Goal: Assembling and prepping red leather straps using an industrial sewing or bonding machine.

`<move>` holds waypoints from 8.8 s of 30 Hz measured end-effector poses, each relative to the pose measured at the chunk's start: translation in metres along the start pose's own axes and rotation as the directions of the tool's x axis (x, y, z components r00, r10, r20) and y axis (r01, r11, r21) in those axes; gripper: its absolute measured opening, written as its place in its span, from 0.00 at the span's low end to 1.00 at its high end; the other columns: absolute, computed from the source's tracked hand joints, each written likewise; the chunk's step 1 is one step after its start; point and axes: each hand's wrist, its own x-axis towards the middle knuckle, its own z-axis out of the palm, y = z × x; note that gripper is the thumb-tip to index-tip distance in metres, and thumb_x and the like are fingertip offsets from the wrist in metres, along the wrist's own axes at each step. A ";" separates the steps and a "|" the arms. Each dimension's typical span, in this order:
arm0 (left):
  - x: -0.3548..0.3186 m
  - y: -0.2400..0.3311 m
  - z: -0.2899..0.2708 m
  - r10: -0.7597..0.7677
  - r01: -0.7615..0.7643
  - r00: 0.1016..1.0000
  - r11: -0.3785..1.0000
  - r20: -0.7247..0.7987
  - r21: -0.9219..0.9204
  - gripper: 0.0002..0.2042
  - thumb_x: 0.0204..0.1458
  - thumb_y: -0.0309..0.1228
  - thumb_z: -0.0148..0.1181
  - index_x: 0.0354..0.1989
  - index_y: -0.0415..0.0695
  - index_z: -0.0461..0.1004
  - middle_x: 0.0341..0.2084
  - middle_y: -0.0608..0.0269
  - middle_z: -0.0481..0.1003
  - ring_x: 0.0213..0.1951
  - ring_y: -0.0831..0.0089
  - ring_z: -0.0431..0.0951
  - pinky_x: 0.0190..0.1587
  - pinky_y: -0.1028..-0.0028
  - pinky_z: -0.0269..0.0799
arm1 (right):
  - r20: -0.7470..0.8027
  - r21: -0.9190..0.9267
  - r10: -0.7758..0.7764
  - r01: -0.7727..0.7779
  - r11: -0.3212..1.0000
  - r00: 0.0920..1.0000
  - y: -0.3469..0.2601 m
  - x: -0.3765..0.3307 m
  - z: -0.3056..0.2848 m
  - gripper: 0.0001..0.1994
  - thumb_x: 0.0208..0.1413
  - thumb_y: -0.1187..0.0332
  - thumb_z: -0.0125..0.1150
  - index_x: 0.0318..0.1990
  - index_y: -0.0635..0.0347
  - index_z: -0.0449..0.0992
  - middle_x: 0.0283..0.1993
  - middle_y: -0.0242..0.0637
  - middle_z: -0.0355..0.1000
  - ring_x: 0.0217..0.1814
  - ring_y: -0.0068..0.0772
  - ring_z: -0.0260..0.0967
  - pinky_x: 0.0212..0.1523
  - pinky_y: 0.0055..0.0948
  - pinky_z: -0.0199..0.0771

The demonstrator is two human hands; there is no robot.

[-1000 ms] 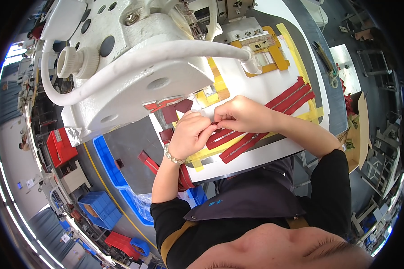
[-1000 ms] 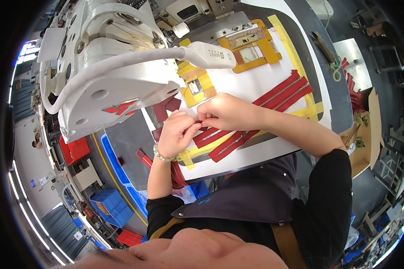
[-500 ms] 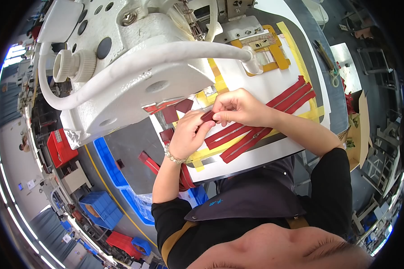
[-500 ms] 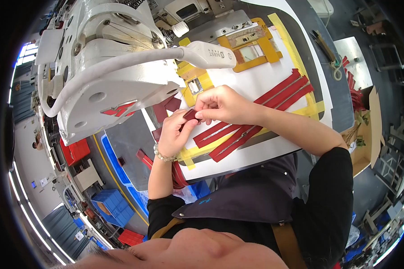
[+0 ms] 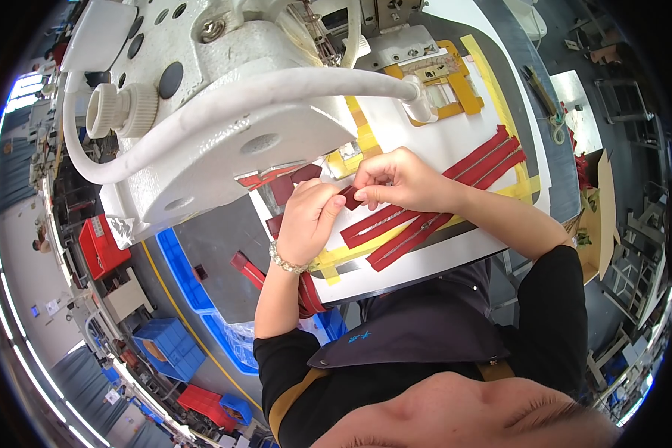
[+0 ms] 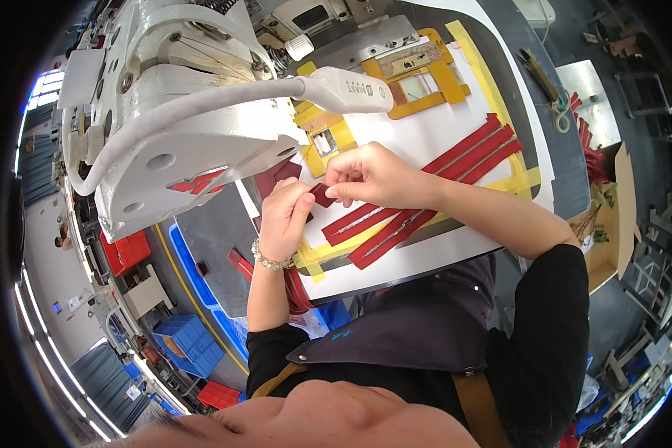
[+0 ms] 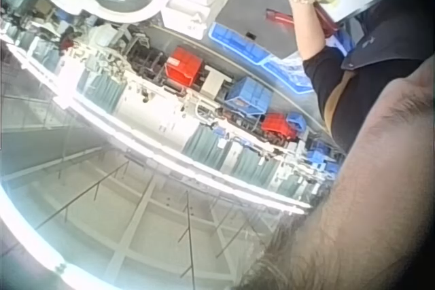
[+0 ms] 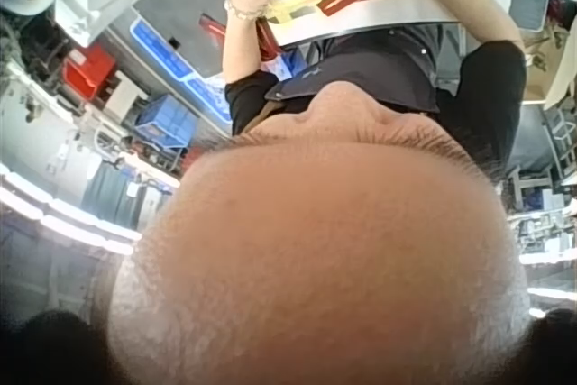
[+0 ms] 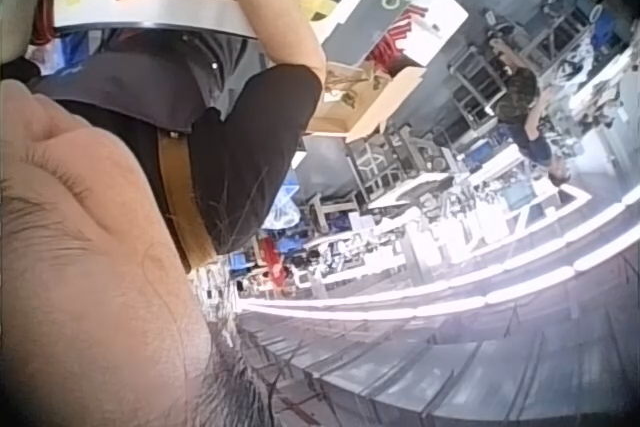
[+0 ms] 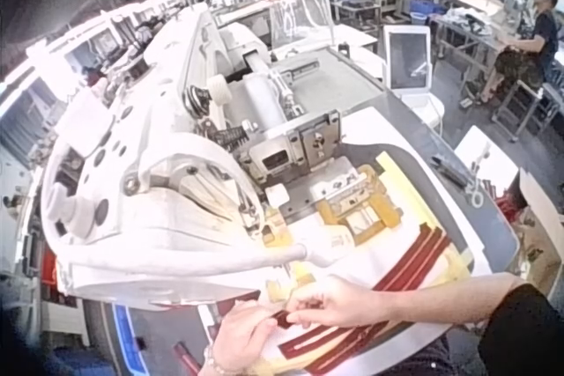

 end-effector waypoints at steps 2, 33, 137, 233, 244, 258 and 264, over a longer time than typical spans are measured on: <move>0.000 0.001 0.000 -0.007 0.007 1.000 1.000 -0.003 0.000 0.06 0.53 0.28 0.57 0.26 0.40 0.71 0.18 0.59 0.65 0.25 0.62 0.65 0.31 0.67 0.60 | -0.008 0.014 -0.014 0.014 1.000 1.000 0.002 0.000 0.001 0.07 0.56 0.72 0.60 0.30 0.66 0.72 0.25 0.31 0.71 0.28 0.17 0.70 0.30 0.19 0.70; 0.000 -0.004 0.007 -0.026 0.034 0.992 0.998 -0.126 0.061 0.05 0.51 0.27 0.59 0.27 0.40 0.72 0.18 0.58 0.67 0.24 0.62 0.67 0.32 0.68 0.63 | -0.040 0.060 0.062 -0.060 0.996 0.997 -0.004 0.003 -0.002 0.06 0.55 0.72 0.61 0.31 0.67 0.73 0.28 0.33 0.73 0.27 0.18 0.71 0.30 0.19 0.73; 0.002 0.020 0.021 0.245 -0.301 0.949 0.893 0.200 0.334 0.15 0.38 0.29 0.68 0.38 0.47 0.78 0.39 0.64 0.74 0.42 0.64 0.73 0.46 0.66 0.62 | -0.355 -0.935 -0.628 -0.266 0.235 0.692 -0.021 -0.195 -0.081 0.18 0.45 0.73 0.65 0.48 0.57 0.76 0.48 0.37 0.73 0.48 0.41 0.70 0.51 0.37 0.66; 0.013 0.025 0.041 0.066 -0.131 0.989 0.810 0.132 0.572 0.36 0.41 0.53 0.63 0.56 0.42 0.67 0.59 0.40 0.60 0.61 0.52 0.62 0.58 0.59 0.56 | -0.138 -0.379 -0.287 0.217 0.900 0.948 -0.021 0.062 -0.067 0.27 0.48 0.70 0.62 0.55 0.60 0.59 0.51 0.45 0.64 0.50 0.34 0.67 0.54 0.30 0.68; 0.006 0.017 0.038 0.421 -0.353 0.905 0.680 0.052 0.643 0.27 0.43 0.46 0.64 0.51 0.46 0.72 0.54 0.55 0.69 0.55 0.64 0.70 0.56 0.67 0.60 | 0.117 -0.817 -0.270 0.247 0.521 0.956 -0.042 0.006 -0.072 0.12 0.52 0.72 0.58 0.45 0.54 0.75 0.43 0.32 0.72 0.50 0.37 0.66 0.56 0.33 0.64; 0.003 0.009 0.041 0.248 -0.283 0.959 0.786 0.139 0.549 0.28 0.41 0.43 0.66 0.49 0.39 0.72 0.51 0.49 0.70 0.51 0.59 0.71 0.55 0.63 0.65 | 0.239 -0.894 -0.226 0.305 0.329 0.944 -0.024 0.002 -0.089 0.20 0.51 0.73 0.57 0.54 0.51 0.71 0.56 0.34 0.70 0.59 0.37 0.66 0.61 0.38 0.64; -0.020 -0.011 0.065 0.236 -0.215 0.972 0.843 0.020 0.493 0.28 0.40 0.43 0.67 0.49 0.40 0.73 0.49 0.55 0.71 0.49 0.61 0.72 0.49 0.67 0.69 | 0.362 -0.903 -0.256 0.405 0.141 0.896 -0.026 0.002 -0.087 0.19 0.49 0.73 0.56 0.51 0.50 0.73 0.55 0.33 0.70 0.60 0.34 0.66 0.61 0.38 0.65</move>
